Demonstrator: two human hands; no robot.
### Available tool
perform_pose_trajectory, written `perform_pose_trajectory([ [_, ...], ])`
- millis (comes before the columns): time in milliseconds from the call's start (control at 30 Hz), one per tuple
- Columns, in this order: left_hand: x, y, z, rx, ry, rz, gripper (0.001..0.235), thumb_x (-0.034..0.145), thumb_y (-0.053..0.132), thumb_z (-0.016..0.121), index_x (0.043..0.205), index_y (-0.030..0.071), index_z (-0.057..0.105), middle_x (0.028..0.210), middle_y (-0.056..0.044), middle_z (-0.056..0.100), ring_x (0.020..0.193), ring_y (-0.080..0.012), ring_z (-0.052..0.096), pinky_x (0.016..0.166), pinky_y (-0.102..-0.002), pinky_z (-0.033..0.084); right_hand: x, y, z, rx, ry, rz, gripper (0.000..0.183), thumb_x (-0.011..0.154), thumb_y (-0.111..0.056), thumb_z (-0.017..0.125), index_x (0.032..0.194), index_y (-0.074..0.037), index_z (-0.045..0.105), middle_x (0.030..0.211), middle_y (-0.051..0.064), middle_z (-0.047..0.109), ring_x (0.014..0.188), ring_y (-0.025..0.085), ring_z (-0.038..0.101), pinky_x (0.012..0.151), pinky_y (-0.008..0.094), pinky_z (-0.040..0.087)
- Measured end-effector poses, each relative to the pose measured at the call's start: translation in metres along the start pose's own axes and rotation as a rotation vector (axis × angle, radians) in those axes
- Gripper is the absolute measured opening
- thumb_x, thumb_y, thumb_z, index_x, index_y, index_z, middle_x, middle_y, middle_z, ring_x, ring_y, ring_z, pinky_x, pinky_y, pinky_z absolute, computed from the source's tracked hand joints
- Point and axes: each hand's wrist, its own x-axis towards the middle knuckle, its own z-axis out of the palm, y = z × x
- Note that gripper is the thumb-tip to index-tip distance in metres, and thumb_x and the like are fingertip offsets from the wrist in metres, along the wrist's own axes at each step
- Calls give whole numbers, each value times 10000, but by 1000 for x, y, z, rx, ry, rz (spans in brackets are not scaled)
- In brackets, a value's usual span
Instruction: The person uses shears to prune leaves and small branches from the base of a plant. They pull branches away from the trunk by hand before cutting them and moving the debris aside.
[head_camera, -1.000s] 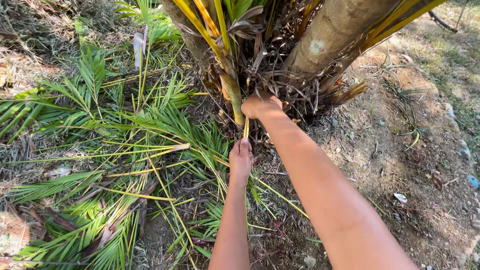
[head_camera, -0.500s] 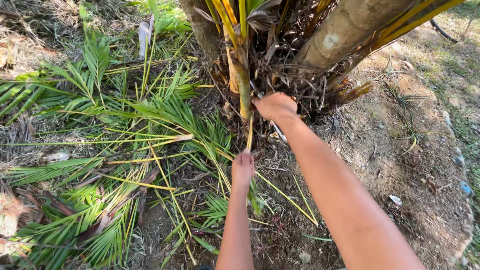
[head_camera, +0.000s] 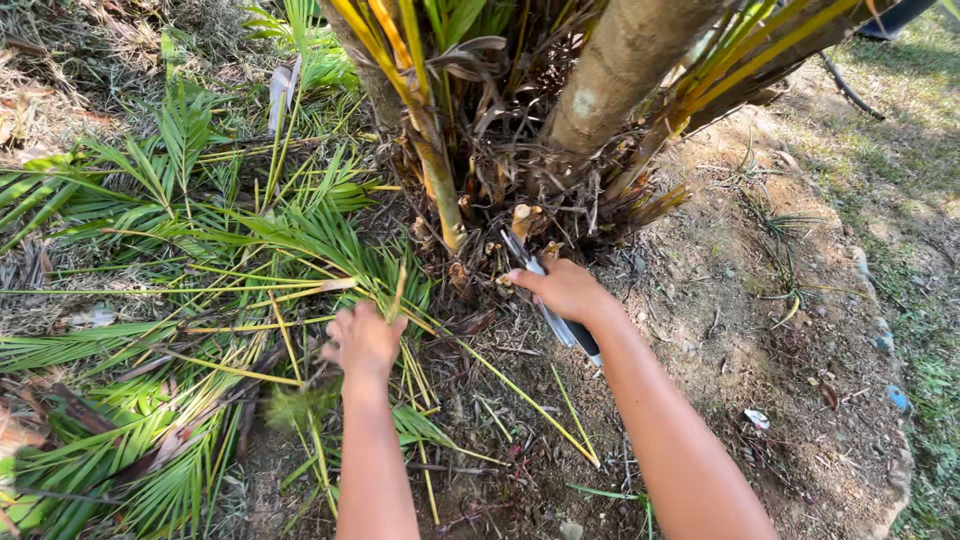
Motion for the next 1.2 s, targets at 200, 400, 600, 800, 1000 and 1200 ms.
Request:
perform_pose_trajectory([
  [200, 27, 165, -21, -376, 447, 668, 657, 833, 76, 699, 1436, -3, 452, 1412, -291, 525, 1268, -447, 563, 1087, -438, 486, -12, 4, 1, 247, 57, 21, 681, 816, -580, 663, 1205, -22, 687, 895, 153, 773, 853, 278, 734, 812, 400, 549],
  [400, 93, 226, 20, -154, 335, 721, 400, 919, 107, 520, 1312, 147, 582, 1453, -161, 507, 1253, -374, 583, 1038, -471, 448, -13, -12, 14, 235, 71, -52, 671, 825, -565, 657, 1235, -33, 687, 937, 116, 766, 876, 268, 748, 824, 389, 553],
  [600, 111, 173, 105, -1320, -7, 418, 367, 1113, 330, 481, 1245, 38, 660, 1121, -95, 737, 946, -175, 657, 883, -329, 517, 0, 0, 14, 163, 92, -59, 680, 832, -566, 651, 1210, -3, 694, 997, 208, 761, 958, 334, 746, 885, 420, 546],
  [800, 115, 140, 143, -1211, 97, 480, 414, 1087, 400, 498, 1073, 19, 660, 936, -20, 710, 868, -132, 621, 817, -299, 492, 14, 6, 12, 157, 147, -43, 684, 833, -596, 631, 1179, -14, 723, 1003, 222, 752, 995, 367, 729, 909, 442, 531],
  [1000, 62, 123, 111, -1445, 39, 403, 471, 1103, 456, 472, 1035, 27, 656, 918, 26, 609, 881, -111, 544, 839, -279, 432, 26, -23, 2, 290, 110, -74, 728, 874, -657, 542, 1118, 5, 722, 1008, 264, 762, 1005, 410, 741, 897, 461, 536],
  [1200, 67, 108, 73, -1498, -193, 253, 489, 1086, 479, 457, 902, 62, 635, 776, 47, 564, 703, -72, 491, 650, -252, 386, 58, -65, -2, 93, 68, -35, 766, 944, -658, 498, 1086, 61, 721, 1072, 291, 730, 1049, 407, 704, 925, 462, 510],
])
